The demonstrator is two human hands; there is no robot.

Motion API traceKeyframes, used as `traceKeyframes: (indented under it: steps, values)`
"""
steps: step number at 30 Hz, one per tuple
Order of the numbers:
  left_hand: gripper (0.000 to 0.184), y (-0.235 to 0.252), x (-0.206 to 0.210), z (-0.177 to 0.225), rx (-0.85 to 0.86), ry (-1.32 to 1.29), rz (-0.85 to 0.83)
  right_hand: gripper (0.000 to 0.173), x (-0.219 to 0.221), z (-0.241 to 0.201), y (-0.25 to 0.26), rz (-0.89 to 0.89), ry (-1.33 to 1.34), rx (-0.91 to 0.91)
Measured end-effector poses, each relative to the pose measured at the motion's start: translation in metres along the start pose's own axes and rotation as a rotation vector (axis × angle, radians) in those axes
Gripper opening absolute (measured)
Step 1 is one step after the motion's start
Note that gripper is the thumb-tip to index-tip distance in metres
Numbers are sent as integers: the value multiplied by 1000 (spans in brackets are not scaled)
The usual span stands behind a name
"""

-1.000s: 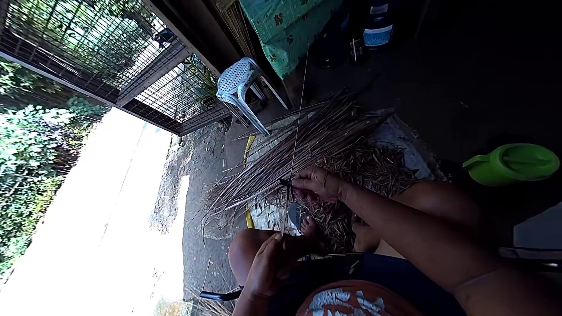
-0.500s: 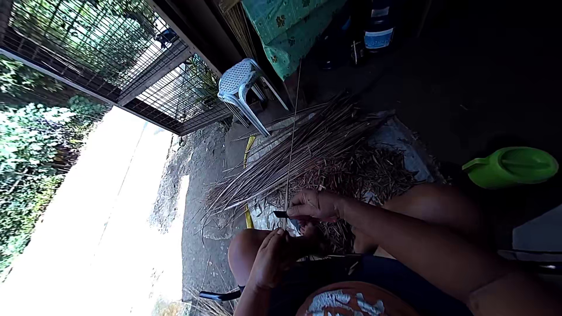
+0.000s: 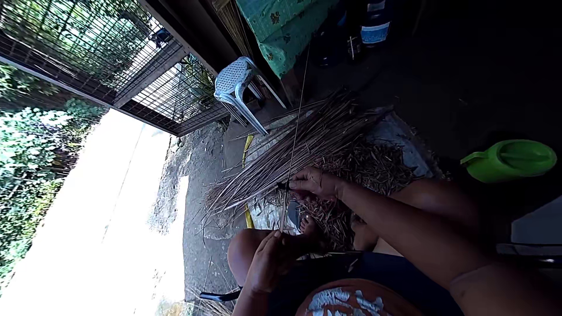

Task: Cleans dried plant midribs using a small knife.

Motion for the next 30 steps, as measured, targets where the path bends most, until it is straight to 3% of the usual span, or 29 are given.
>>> traceKeyframes:
  steps: [9, 11, 16, 20, 30]
  values:
    - [35, 0, -3, -8, -10, 0, -1, 27, -35, -5, 2, 304, 71, -13]
    - [34, 2, -5, -10, 0, 6, 10, 27, -28, -4, 2, 221, 45, -3]
    - [34, 12, -4, -2, 40, 66, 82, 24, 26, 6, -7, -183, 14, 43]
    - [34, 18, -2, 0, 54, 56, 59, 26, 47, 4, -16, -344, -38, 3]
    - [34, 17, 5, 9, 63, 11, 15, 25, 30, -4, -8, -200, -27, -110]
Point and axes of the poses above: each hand's wrist, its own y-axis towards the middle knuckle, its own x-axis out of the palm, z = x × y, the point moved 7 cm from there along y, towards the middle knuckle, and after that the axes turned 2 degrees about -y, right-handed, at the moved point
